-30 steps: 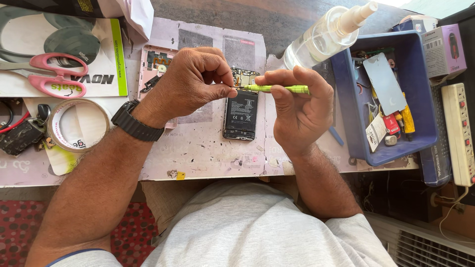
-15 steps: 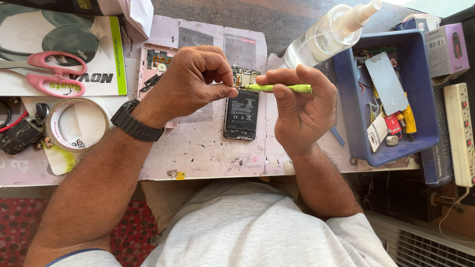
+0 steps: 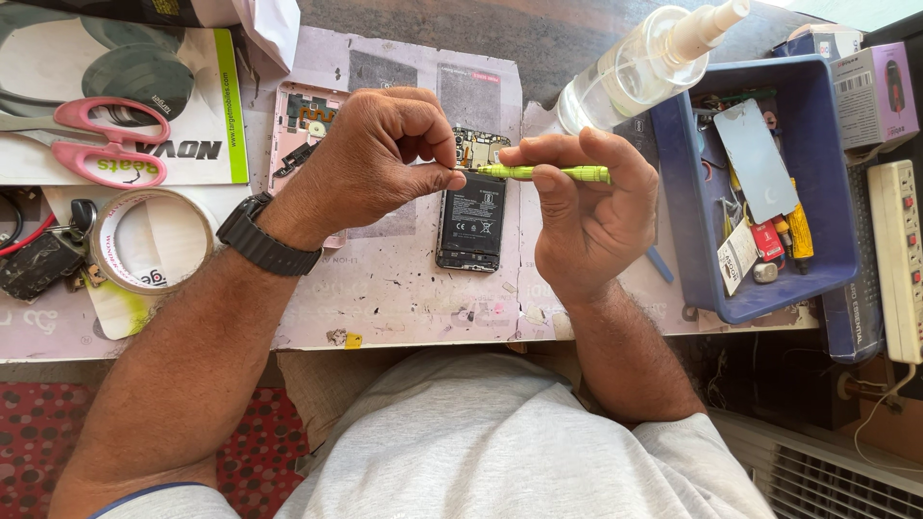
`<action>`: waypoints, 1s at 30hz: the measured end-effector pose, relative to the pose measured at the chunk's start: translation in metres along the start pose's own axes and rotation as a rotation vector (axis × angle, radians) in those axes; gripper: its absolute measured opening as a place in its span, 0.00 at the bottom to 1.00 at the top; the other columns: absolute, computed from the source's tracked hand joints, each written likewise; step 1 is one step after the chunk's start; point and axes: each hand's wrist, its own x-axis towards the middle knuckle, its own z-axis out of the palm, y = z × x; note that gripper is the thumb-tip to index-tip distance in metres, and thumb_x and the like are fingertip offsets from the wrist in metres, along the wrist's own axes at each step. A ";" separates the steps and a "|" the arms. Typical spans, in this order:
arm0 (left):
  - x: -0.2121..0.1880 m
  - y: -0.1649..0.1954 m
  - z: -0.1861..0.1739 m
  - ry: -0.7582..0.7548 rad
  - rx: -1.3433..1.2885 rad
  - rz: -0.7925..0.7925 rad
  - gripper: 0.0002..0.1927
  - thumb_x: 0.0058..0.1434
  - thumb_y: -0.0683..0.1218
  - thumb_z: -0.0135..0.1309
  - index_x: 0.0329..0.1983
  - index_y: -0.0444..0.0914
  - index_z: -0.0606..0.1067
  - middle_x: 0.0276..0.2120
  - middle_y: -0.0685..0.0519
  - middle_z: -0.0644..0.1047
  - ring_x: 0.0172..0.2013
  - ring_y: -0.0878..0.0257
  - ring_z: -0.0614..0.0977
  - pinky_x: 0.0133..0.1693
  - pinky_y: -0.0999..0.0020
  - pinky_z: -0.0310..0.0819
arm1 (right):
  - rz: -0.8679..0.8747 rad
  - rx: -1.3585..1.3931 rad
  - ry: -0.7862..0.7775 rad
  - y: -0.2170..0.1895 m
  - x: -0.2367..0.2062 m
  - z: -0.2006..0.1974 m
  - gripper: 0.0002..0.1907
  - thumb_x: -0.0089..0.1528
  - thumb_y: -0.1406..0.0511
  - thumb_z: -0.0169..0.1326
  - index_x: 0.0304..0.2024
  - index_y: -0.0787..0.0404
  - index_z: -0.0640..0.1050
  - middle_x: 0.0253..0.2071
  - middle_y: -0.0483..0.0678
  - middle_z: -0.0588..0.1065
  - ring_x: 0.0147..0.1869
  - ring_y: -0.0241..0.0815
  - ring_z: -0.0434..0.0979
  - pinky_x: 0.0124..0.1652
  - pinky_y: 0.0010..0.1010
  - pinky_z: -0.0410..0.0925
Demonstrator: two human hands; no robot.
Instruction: The person uses a green screwdriver to remove screws from the internal frame of a disassembled smartphone. The person then uses their fingers to lift and disconnect a ribbon cable from the motherboard. The person continues to remove additional screws from the device.
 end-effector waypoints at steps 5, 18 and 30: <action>-0.007 0.002 -0.002 -0.002 -0.007 -0.001 0.10 0.56 0.40 0.71 0.30 0.39 0.78 0.31 0.60 0.75 0.30 0.75 0.74 0.32 0.80 0.74 | -0.026 -0.012 -0.005 -0.003 -0.002 0.004 0.18 0.77 0.68 0.51 0.67 0.57 0.64 0.46 0.58 0.80 0.49 0.47 0.86 0.49 0.35 0.82; -0.011 0.005 -0.002 -0.003 0.005 -0.007 0.10 0.56 0.40 0.71 0.30 0.39 0.78 0.31 0.60 0.76 0.30 0.75 0.75 0.32 0.79 0.75 | -0.012 -0.035 0.005 -0.005 -0.004 0.006 0.18 0.77 0.68 0.52 0.67 0.57 0.64 0.46 0.58 0.80 0.49 0.47 0.86 0.49 0.34 0.82; -0.018 0.009 0.000 0.005 0.025 -0.010 0.11 0.56 0.40 0.71 0.29 0.39 0.78 0.30 0.59 0.75 0.30 0.74 0.75 0.32 0.79 0.75 | -0.012 -0.039 0.004 -0.011 -0.009 0.008 0.18 0.77 0.69 0.52 0.67 0.58 0.64 0.47 0.58 0.80 0.49 0.46 0.86 0.50 0.34 0.82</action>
